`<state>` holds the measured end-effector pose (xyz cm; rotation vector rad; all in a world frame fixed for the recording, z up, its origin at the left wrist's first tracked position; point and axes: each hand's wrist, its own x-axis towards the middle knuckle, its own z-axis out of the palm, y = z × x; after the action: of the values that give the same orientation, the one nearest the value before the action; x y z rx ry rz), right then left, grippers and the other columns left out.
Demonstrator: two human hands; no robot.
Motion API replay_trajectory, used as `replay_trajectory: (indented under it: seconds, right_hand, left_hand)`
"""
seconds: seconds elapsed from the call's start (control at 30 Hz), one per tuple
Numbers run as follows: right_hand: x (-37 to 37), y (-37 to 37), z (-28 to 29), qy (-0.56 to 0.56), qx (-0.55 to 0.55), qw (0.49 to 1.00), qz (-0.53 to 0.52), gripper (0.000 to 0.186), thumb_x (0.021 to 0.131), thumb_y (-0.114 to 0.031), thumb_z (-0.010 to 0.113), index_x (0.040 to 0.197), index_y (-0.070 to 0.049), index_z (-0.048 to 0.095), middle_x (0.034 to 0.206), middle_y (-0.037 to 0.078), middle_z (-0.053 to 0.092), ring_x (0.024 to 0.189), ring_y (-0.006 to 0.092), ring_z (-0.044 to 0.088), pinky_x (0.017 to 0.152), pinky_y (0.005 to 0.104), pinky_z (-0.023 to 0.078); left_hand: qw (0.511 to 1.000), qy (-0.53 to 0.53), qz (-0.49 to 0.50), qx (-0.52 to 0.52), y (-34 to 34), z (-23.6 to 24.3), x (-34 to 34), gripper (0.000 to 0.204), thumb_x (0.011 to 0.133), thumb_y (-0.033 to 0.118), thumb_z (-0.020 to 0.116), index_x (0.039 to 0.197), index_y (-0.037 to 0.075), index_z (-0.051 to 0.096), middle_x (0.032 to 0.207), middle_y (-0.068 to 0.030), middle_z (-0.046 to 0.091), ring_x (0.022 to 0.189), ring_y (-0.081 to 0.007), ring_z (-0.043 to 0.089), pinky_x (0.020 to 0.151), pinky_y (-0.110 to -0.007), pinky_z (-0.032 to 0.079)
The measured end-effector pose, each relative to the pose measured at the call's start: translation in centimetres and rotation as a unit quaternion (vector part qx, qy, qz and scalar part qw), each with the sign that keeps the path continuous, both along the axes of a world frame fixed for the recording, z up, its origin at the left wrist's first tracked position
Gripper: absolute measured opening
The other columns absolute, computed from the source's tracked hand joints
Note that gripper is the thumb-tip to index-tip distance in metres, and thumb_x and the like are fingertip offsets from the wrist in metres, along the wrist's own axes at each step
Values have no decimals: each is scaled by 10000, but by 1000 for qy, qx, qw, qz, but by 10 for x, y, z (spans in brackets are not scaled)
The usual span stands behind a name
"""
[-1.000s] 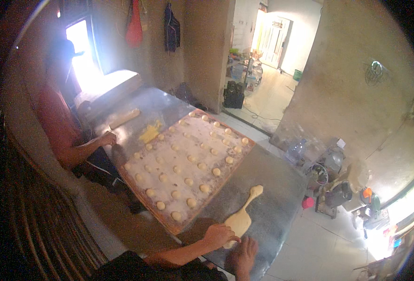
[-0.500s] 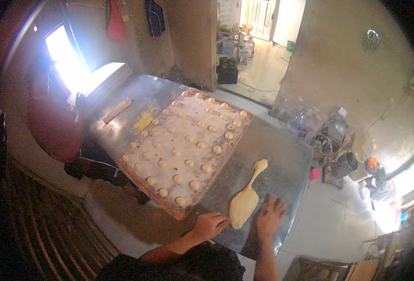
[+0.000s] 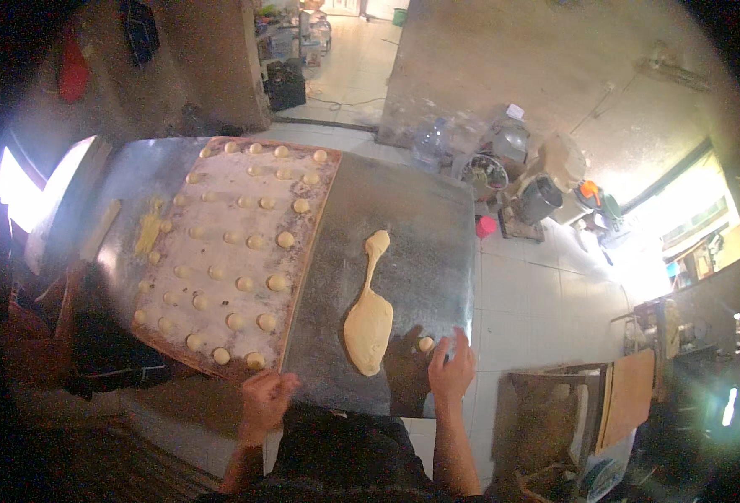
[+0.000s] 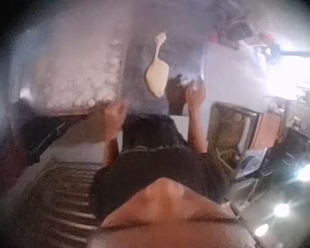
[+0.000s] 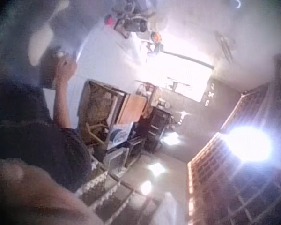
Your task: The person tears small pieces of dough from a larger mass and rolls them into balls, placing them on a floured wooden board. Another person works alongside, also shaping dough. The camera wearer then carries the board to a wooden rack and places it on a shelf.
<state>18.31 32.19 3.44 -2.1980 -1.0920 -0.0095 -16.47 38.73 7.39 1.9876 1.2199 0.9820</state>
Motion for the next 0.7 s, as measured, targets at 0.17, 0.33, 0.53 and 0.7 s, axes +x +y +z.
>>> replay_trajectory:
  seconds: [0.17,0.33,0.53,0.7]
  right_hand:
    - [-25,25,-7,-12,-154,988,27,240,941,-286,688,1048,-81,625,907,219,721,808,453,701,731,539,548]
    - [-78,167,110,-35,110,968,225,119,897,-134,722,998,-87,683,751,91,627,539,195,569,548,343,478]
    - [-239,383,277,57,527,771,354,129,939,-116,705,1049,-54,728,864,59,709,654,146,599,596,307,488]
    - [-268,497,9,16,-79,929,362,949,958,-630,560,1627,-64,195,1150,325,688,1037,485,682,881,543,538]
  left_hand:
    - [997,28,66,19,30,17,-44,219,931,150,740,762,14,709,667,-119,642,570,-259,607,528,-377,464]
    - [989,-17,146,27,51,40,-86,206,941,167,726,788,29,737,663,-112,634,566,-271,590,526,-382,455]
    - [946,43,320,32,75,42,-172,228,965,182,708,814,16,746,658,-116,627,564,-255,589,537,-360,456]
    - [928,93,360,9,116,53,-231,317,1032,197,599,869,-36,740,672,-147,630,678,-341,649,665,-431,503]
